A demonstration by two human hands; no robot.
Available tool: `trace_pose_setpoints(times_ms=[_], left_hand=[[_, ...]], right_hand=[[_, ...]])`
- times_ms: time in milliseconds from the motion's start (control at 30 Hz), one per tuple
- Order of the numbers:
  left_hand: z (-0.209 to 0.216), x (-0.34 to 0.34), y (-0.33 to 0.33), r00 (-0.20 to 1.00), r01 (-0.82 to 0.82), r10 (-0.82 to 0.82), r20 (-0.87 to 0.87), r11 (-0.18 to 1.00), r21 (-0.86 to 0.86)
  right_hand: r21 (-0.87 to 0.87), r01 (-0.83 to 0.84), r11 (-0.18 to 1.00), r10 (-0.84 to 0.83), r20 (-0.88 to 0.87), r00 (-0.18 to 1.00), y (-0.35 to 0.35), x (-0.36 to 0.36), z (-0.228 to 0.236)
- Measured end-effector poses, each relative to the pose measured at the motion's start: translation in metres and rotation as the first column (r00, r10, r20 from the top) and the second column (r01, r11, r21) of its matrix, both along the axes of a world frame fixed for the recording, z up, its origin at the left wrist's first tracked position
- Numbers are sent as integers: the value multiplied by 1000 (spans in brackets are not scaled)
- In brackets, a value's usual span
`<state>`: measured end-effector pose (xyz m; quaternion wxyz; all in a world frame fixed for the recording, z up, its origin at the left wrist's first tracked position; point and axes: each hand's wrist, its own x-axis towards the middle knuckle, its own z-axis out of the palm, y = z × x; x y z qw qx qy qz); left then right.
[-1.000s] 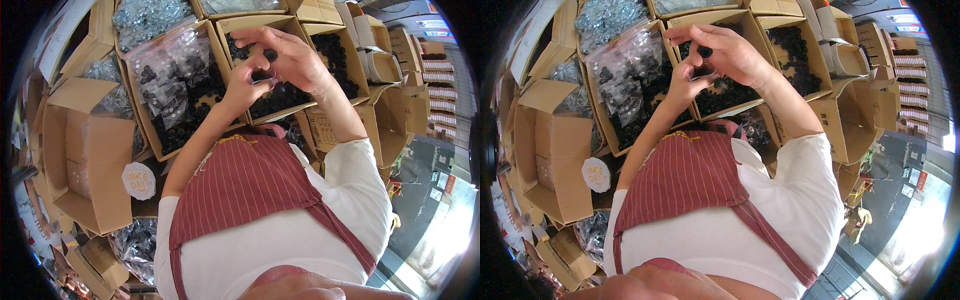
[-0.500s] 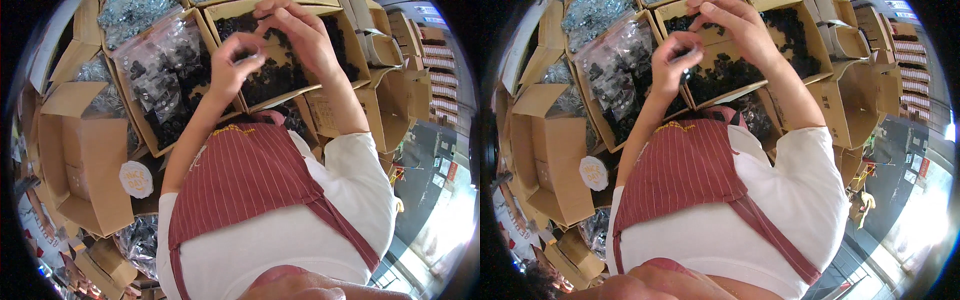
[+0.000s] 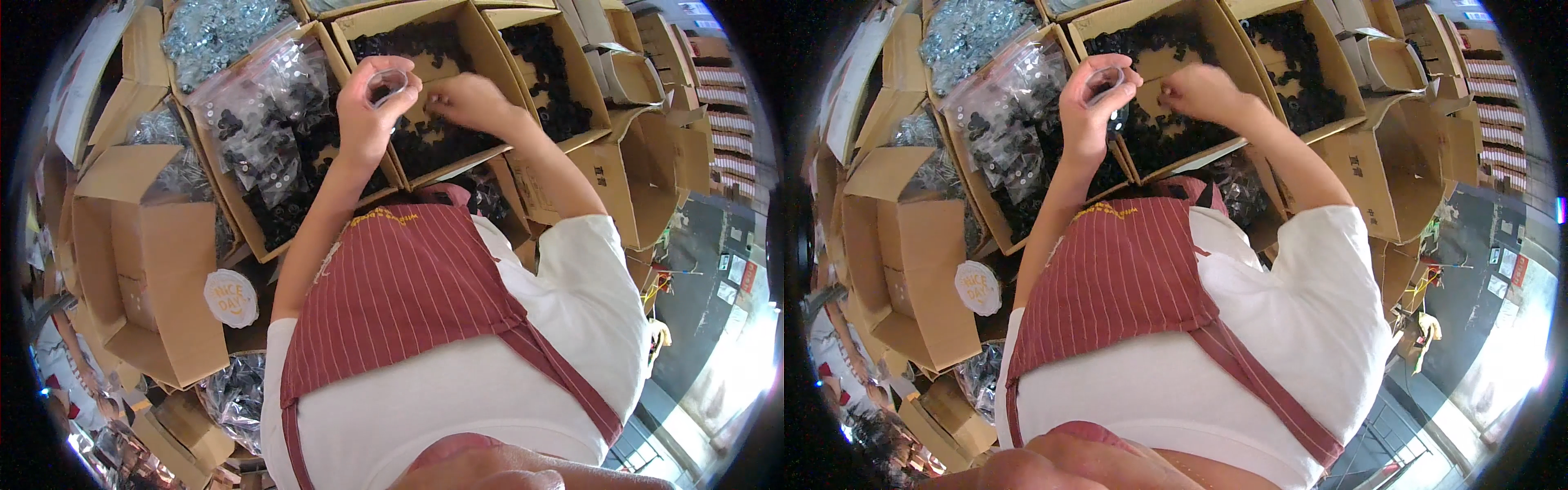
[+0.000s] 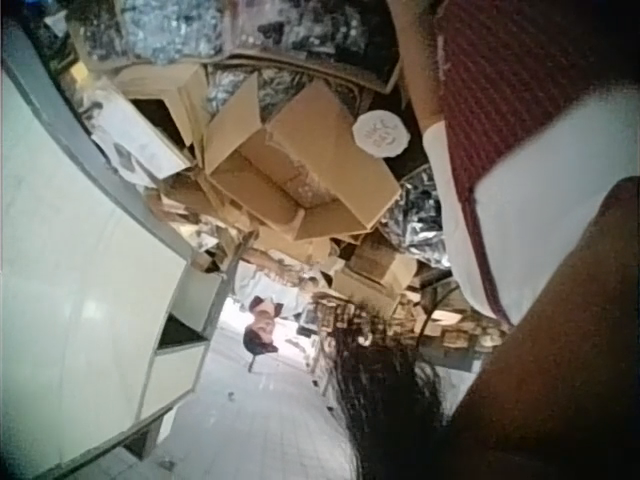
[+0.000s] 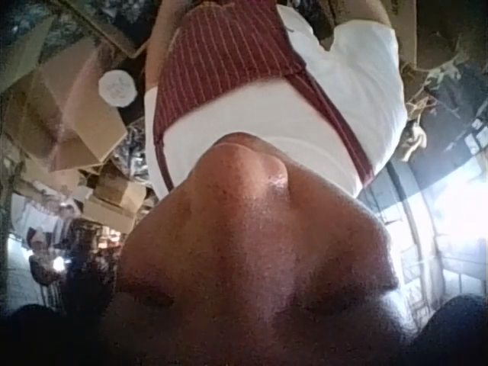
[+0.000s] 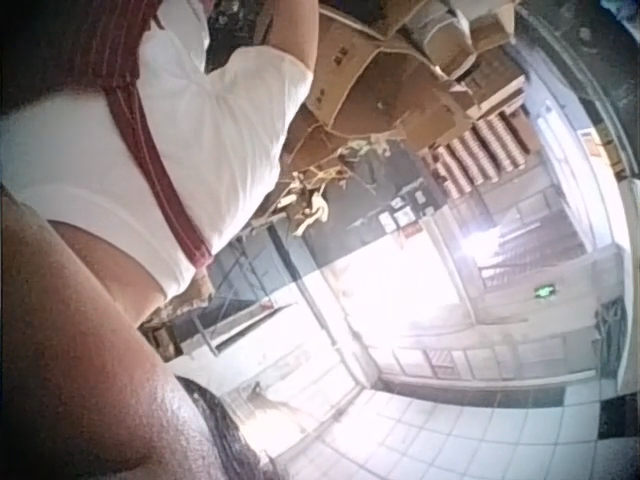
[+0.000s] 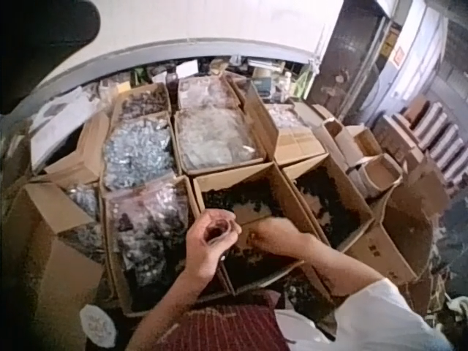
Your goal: The person packs black plastic components by picking them from cardboard boxes, placing them into small plastic bags by hand, and sealing the bags.
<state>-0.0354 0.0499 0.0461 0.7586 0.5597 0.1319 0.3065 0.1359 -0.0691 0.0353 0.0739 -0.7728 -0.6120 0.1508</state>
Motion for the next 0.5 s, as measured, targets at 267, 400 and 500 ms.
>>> trace_pose_setpoints(times_ms=[267,400,500], left_hand=[[0,3,-7,995,94,-89,-33,979,179],[4,1,-3,985,171,-174,-10,958,230],[5,0,-7,968,244,-249,28,962,123]], right_hand=[[610,-93,787,305,-252,918,2,-28,100],[614,-411,674,421,138,896,-2,-26,103],[611,-395,686,411,122,904,-8,-18,95]])
